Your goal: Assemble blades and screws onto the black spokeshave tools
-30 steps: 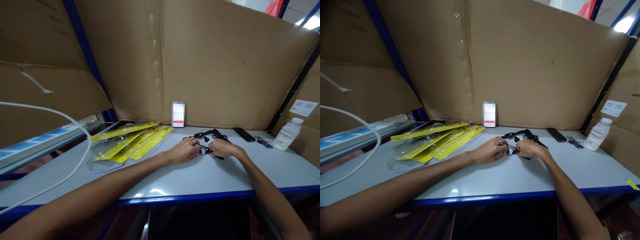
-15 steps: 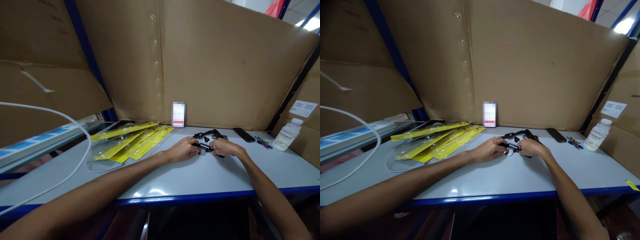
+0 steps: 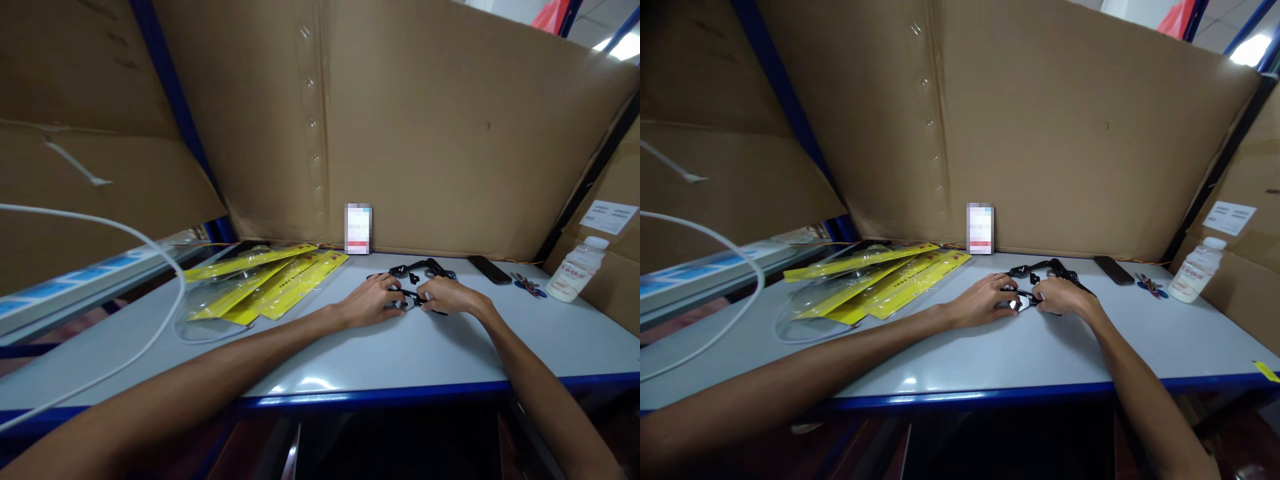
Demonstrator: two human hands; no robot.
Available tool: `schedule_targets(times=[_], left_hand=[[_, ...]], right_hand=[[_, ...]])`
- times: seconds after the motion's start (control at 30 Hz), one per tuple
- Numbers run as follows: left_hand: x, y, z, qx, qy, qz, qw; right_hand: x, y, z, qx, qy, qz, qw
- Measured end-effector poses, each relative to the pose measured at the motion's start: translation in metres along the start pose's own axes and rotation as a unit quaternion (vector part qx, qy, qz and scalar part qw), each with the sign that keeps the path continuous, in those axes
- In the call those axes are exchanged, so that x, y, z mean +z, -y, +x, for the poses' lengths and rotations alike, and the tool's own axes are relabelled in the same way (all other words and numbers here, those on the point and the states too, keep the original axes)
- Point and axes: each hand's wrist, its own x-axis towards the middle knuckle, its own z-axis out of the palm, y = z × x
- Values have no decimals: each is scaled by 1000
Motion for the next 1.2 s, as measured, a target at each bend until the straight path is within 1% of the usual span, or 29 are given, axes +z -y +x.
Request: schedule_targets(times=[0.13, 0.23, 0.43, 0.6, 0.83, 1.03, 1.2], left_hand=[[2, -6, 1, -18, -15, 10, 1000], [2, -9, 0, -11, -26, 10, 1000], [4, -8, 0, 5, -37, 16, 999], [6, -11, 2, 10, -27, 14, 999], [9, -16, 4, 17, -11, 2, 1000], [5, -15, 2, 40, -14, 7, 999], [5, -12, -1, 43, -10, 6, 999]], right_hand=[[2, -1, 1, -5, 0, 1, 1000], [4, -3, 2, -10, -2, -1, 1000], [1, 1, -1, 6, -1, -5, 1000], [-1, 5, -3, 10, 3, -12, 1000], [0, 3, 1, -3, 11, -19, 1000], [4, -1, 2, -7, 6, -14, 1000], [4, -1, 2, -14, 3, -19, 1000]])
